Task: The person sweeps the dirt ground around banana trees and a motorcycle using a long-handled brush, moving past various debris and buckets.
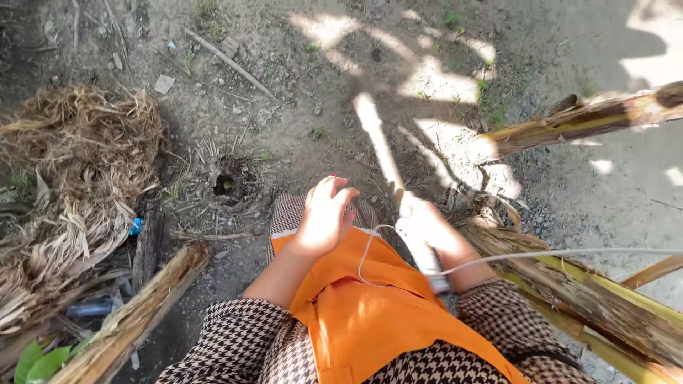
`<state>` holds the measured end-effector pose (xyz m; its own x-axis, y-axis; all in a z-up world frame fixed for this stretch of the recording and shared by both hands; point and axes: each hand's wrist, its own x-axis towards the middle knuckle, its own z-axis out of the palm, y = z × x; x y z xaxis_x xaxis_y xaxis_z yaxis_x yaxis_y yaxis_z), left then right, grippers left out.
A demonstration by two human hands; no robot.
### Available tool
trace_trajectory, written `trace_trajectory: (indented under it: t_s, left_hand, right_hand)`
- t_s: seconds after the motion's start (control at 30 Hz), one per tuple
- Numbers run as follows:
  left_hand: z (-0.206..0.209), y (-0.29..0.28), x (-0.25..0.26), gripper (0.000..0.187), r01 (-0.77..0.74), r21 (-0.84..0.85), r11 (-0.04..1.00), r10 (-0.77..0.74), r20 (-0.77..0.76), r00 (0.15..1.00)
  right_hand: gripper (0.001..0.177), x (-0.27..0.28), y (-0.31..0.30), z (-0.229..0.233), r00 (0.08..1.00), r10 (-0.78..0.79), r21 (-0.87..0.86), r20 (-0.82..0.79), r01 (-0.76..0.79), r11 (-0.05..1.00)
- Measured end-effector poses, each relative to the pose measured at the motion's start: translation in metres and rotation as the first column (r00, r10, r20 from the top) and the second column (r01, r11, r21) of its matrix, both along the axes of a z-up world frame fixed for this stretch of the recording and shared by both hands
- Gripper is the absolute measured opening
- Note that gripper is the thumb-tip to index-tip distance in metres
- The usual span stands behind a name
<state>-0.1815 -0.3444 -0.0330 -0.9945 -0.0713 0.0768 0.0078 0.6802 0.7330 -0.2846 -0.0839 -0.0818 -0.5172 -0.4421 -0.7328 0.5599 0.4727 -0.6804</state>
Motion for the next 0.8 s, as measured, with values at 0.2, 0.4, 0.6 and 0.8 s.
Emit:
trace_trajectory:
  t_s: [0.2, 0.4, 0.6, 0.8]
  left_hand:
    - [0.01, -0.008, -0.028, 0.05, 0.07, -0.082, 0.994, -0.072, -0.015, 0.997]
    - [0.015, -0.013, -0.041, 0.049, 0.032, -0.082, 0.996, -0.032, 0.0, 0.999]
    - [0.01, 0.0, -0.061, 0.049, -0.002, -0.075, 0.997, 0.004, 0.03, 1.0]
    - [0.034, 0.004, -0.11, 0.047, 0.009, -0.126, 0.992, 0.002, 0.086, 0.996]
  right_hand:
    - [0.04, -0.036, -0.052, 0.016, 1.0, -0.02, 0.101, 0.013, 0.019, 0.995]
    - [0.027, -0.119, 0.017, -0.077, 0.947, -0.312, 0.369, 0.083, 0.262, 0.892]
    - [0.052, -0.081, -0.019, 0.006, 0.984, 0.136, 0.359, -0.114, -0.086, 0.929]
    - [0.033, -0.157, -0.009, -0.095, 0.993, 0.113, 0.315, 0.017, -0.113, 0.942]
